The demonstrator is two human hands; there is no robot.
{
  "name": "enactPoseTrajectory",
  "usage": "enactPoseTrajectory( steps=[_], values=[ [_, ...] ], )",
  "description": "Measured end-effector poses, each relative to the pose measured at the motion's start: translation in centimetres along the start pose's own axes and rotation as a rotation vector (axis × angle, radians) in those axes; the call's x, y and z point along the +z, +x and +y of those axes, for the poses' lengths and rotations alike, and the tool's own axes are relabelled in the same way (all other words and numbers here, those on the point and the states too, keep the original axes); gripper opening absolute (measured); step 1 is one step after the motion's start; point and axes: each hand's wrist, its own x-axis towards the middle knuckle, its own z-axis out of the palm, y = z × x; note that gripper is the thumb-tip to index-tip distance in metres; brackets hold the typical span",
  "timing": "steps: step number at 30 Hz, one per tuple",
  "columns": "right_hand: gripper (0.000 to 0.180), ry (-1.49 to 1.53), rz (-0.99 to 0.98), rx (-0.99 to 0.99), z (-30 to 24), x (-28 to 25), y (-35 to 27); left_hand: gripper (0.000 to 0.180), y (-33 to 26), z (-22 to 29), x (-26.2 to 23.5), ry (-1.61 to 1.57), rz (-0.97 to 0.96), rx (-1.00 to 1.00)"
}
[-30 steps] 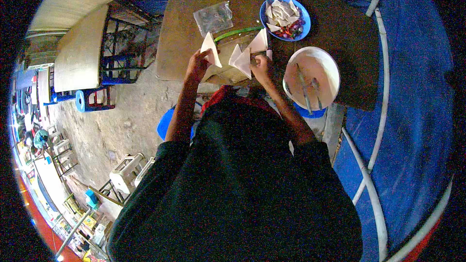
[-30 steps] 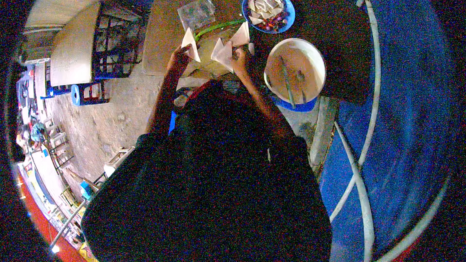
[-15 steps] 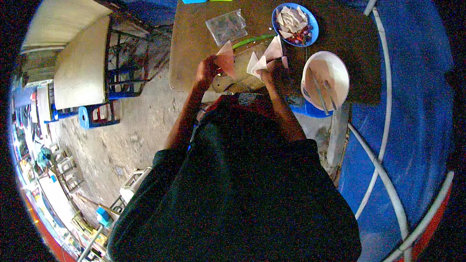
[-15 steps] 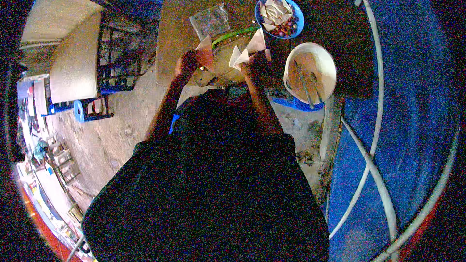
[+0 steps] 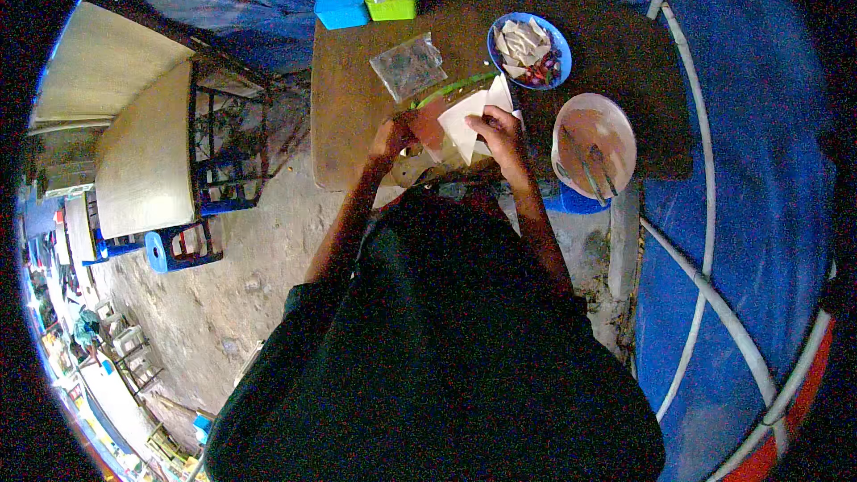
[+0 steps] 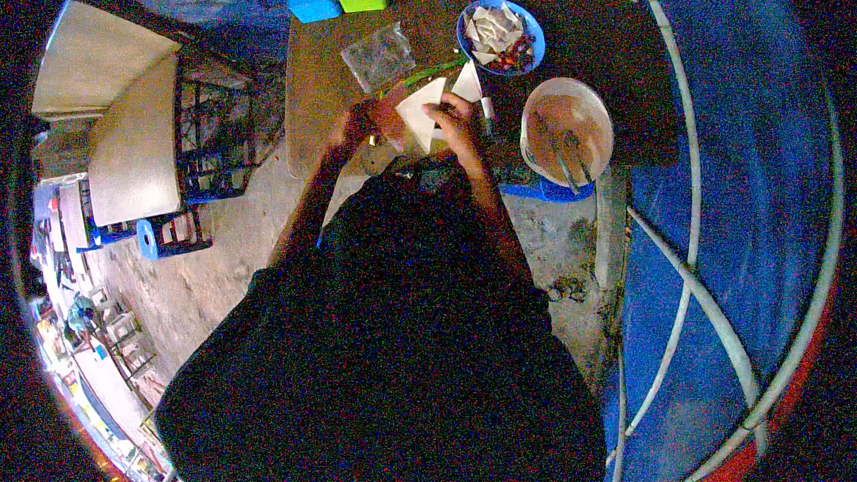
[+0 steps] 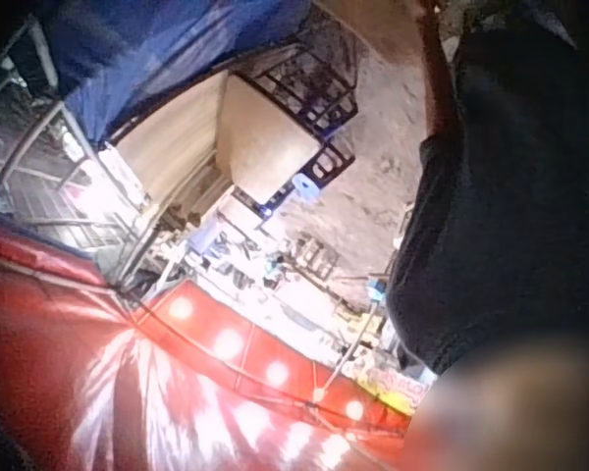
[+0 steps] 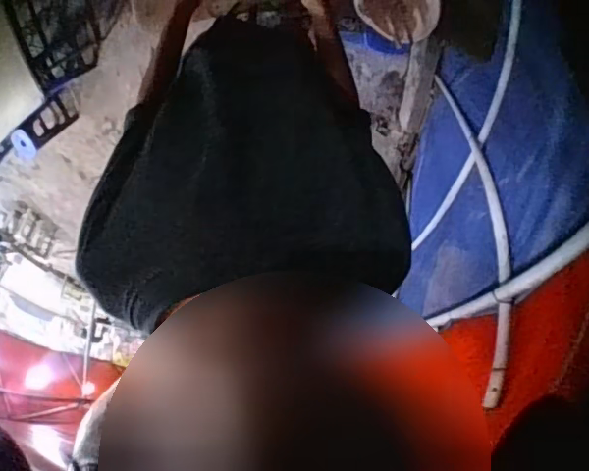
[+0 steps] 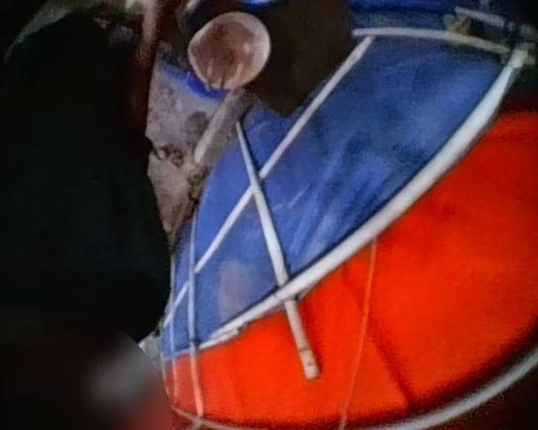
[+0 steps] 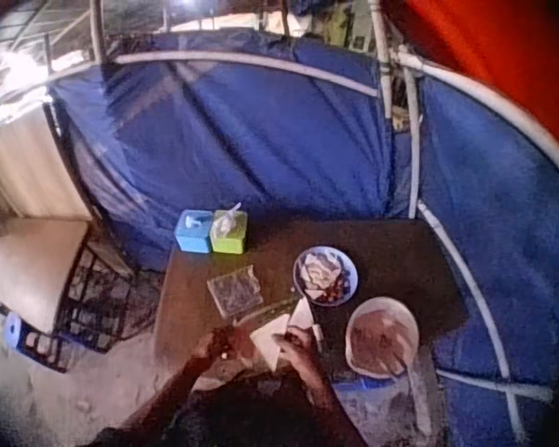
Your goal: The person repeatedly scoops a paste from a white bowl with a spoon and spreads it onto triangular wrappers. They fold the wrappers into sealed packets and place them into a blue bowl. The process continues with multiple wrappers throughout the clip.
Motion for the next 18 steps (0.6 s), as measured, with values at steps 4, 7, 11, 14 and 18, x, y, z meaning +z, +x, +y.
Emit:
enactPoseTrajectory(
  steps=[4, 7, 11, 14, 18],
  values=[
    [0.021, 0.009, -0.002, 0.089, -2.1, 1.3, -0.6, 0.082, 0.5, 1.1, 1.9, -0.49, -0.141, 0.015],
    [0.023, -0.01, 0.016, 0.088, -1.6, 1.6, -0.6, 0.084, 0.3, 1.7, 2.9, -0.49, -0.141, 0.055],
    [0.021, -0.029, 0.017, 0.074, 0.1, 1.4, -0.4, 0.077, 0.5, 1.2, 3.4, -0.647, -0.145, -0.051],
    [0.023, -0.138, 0.078, 0.074, 0.8, 1.8, -0.1, 0.055, 1.4, -0.1, 3.4, -0.587, -0.226, -0.068],
    [0.037, -0.566, 0.217, -0.279, 0.3, 2.2, -0.2, 0.028, 2.7, -0.5, 3.6, -0.053, -0.175, 0.07]
  ],
)
